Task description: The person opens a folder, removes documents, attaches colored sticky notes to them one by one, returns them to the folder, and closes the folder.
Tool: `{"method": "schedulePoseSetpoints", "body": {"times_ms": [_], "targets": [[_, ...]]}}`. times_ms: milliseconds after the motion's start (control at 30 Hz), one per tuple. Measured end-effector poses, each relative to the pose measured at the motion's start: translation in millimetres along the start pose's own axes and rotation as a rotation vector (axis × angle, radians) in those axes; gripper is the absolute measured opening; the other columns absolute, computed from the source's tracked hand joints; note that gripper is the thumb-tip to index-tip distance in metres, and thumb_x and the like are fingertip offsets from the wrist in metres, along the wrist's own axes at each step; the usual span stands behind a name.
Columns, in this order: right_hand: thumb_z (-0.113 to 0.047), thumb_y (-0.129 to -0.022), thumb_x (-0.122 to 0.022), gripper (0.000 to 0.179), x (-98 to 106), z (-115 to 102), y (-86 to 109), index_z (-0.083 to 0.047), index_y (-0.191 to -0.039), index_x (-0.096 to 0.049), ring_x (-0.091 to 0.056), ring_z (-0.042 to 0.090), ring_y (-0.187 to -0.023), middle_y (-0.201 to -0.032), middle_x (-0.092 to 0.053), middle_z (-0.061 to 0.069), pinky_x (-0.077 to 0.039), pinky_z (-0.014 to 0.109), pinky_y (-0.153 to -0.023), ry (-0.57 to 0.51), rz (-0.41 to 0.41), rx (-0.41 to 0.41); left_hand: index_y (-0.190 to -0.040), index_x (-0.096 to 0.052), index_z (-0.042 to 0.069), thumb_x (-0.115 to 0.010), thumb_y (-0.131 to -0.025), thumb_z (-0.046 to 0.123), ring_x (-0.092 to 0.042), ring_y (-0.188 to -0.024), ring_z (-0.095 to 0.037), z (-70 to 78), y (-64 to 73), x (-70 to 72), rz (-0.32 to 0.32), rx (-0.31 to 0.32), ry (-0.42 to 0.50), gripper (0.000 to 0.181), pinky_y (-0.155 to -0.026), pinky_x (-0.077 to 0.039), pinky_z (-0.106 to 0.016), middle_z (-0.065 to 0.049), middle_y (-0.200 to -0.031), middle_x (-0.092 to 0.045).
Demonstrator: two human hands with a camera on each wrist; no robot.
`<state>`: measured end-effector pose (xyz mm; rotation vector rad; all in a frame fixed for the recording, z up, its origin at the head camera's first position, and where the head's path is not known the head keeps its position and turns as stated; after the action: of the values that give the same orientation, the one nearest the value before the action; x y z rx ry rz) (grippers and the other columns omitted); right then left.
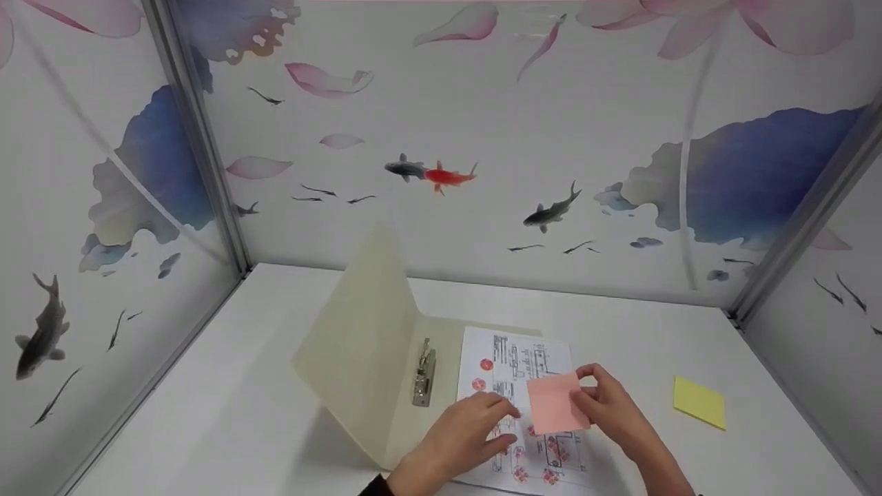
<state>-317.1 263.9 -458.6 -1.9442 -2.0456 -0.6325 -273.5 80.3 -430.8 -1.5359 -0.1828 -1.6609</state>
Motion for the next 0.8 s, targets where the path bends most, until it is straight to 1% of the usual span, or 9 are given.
{"method": "schedulePoseSetpoints", "body": {"times_ms": [100, 200, 267, 333, 400, 567, 633, 733, 800], "targets": [[-0.014, -0.094, -0.049, 0.035, -16.4, -8.2, 8.1, -0.003, -0.122, -0.030, -0.061, 0.018, -0.074, -0.094, -0.068, 0.011, -0.051, 0.027, -0.069, -0.083, -0.109, 0.041, -0.111, -0.061, 0.025, -0.067, -0.085, 0.040, -0.058, -0.105, -0.002, 13.7, -0.8, 6.6, 0.048, -0.081, 0.019, 0.030, -0.091, -0.047, -0.016, 0.013, -0.110, -0.063], [-0.016, -0.095, -0.049, 0.038, -31.2, -16.0, 16.2, -0.002, -0.122, -0.026, -0.060, 0.016, -0.075, -0.093, -0.067, 0.009, -0.051, 0.026, -0.070, -0.172, -0.223, 0.080, -0.116, -0.058, 0.025, -0.067, -0.083, 0.044, -0.055, -0.110, -0.001, 24.6, -0.8, 9.8, 0.081, -0.136, 0.038, 0.040, -0.097, -0.043, -0.015, 0.014, -0.116, -0.060], [-0.018, -0.096, -0.049, 0.039, -39.1, -20.4, 21.2, -0.001, -0.124, -0.027, -0.060, 0.016, -0.077, -0.096, -0.067, 0.009, -0.052, 0.027, -0.071, -0.223, -0.288, 0.099, -0.119, -0.055, 0.025, -0.068, -0.081, 0.046, -0.052, -0.114, -0.002, 28.7, -0.8, 10.2, 0.095, -0.150, 0.039, 0.045, -0.100, -0.041, -0.017, 0.013, -0.121, -0.058], [-0.021, -0.097, -0.048, 0.040, -44.5, -22.5, 24.9, -0.001, -0.127, -0.031, -0.061, 0.017, -0.080, -0.100, -0.068, 0.009, -0.053, 0.028, -0.073, -0.252, -0.332, 0.103, -0.123, -0.054, 0.025, -0.068, -0.080, 0.046, -0.050, -0.117, -0.002, 29.7, -1.0, 10.2, 0.105, -0.141, 0.038, 0.049, -0.103, -0.040, -0.018, 0.012, -0.125, -0.055], [-0.024, -0.098, -0.047, 0.044, -49.6, -23.7, 27.7, 0.000, -0.132, -0.033, -0.063, 0.018, -0.081, -0.105, -0.068, 0.009, -0.055, 0.030, -0.075, -0.273, -0.370, 0.101, -0.122, -0.055, 0.025, -0.070, -0.080, 0.044, -0.049, -0.118, -0.003, 29.5, -1.4, 10.8, 0.118, -0.130, 0.034, 0.049, -0.103, -0.040, -0.019, 0.011, -0.126, -0.055], [-0.030, -0.099, -0.045, 0.054, -58.7, -24.8, 29.9, 0.001, -0.141, -0.030, -0.065, 0.022, -0.086, -0.115, -0.065, 0.012, -0.056, 0.035, -0.078, -0.303, -0.418, 0.089, -0.116, -0.059, 0.025, -0.072, -0.080, 0.039, -0.051, -0.114, -0.002, 28.5, -0.9, 15.2, 0.154, -0.122, 0.036, 0.041, -0.101, -0.041, -0.016, 0.011, -0.120, -0.057], [-0.032, -0.099, -0.046, 0.057, -59.7, -24.9, 29.8, 0.001, -0.142, -0.029, -0.065, 0.022, -0.089, -0.119, -0.063, 0.014, -0.056, 0.037, -0.080, -0.305, -0.412, 0.086, -0.114, -0.062, 0.025, -0.069, -0.083, 0.037, -0.053, -0.111, -0.001, 28.6, -0.4, 15.9, 0.149, -0.127, 0.048, 0.035, -0.099, -0.042, -0.015, 0.012, -0.117, -0.059], [-0.036, -0.098, -0.048, 0.064, -59.1, -24.1, 30.0, 0.002, -0.144, -0.026, -0.065, 0.023, -0.091, -0.125, -0.060, 0.015, -0.055, 0.037, -0.082, -0.287, -0.383, 0.078, -0.112, -0.065, 0.026, -0.063, -0.088, 0.034, -0.057, -0.103, 0.001, 29.4, 0.0, 14.5, 0.119, -0.139, 0.084, 0.026, -0.095, -0.044, -0.012, 0.014, -0.111, -0.063], [-0.038, -0.097, -0.048, 0.066, -58.8, -23.1, 30.4, 0.003, -0.145, -0.026, -0.065, 0.023, -0.093, -0.127, -0.059, 0.015, -0.055, 0.037, -0.084, -0.273, -0.369, 0.074, -0.115, -0.064, 0.027, -0.061, -0.090, 0.031, -0.059, -0.099, 0.002, 30.1, 0.6, 13.7, 0.103, -0.143, 0.080, 0.026, -0.092, -0.045, -0.011, 0.015, -0.111, -0.065]]}}
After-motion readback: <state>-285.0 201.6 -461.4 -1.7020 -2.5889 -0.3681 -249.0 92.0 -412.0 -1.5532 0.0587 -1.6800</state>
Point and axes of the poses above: each hand's wrist, its own y-axis away from the middle knuckle, its own x-axis out of the back of the hand, z = x × y, the point moved 10 cm from there along -y, towards the middle knuckle
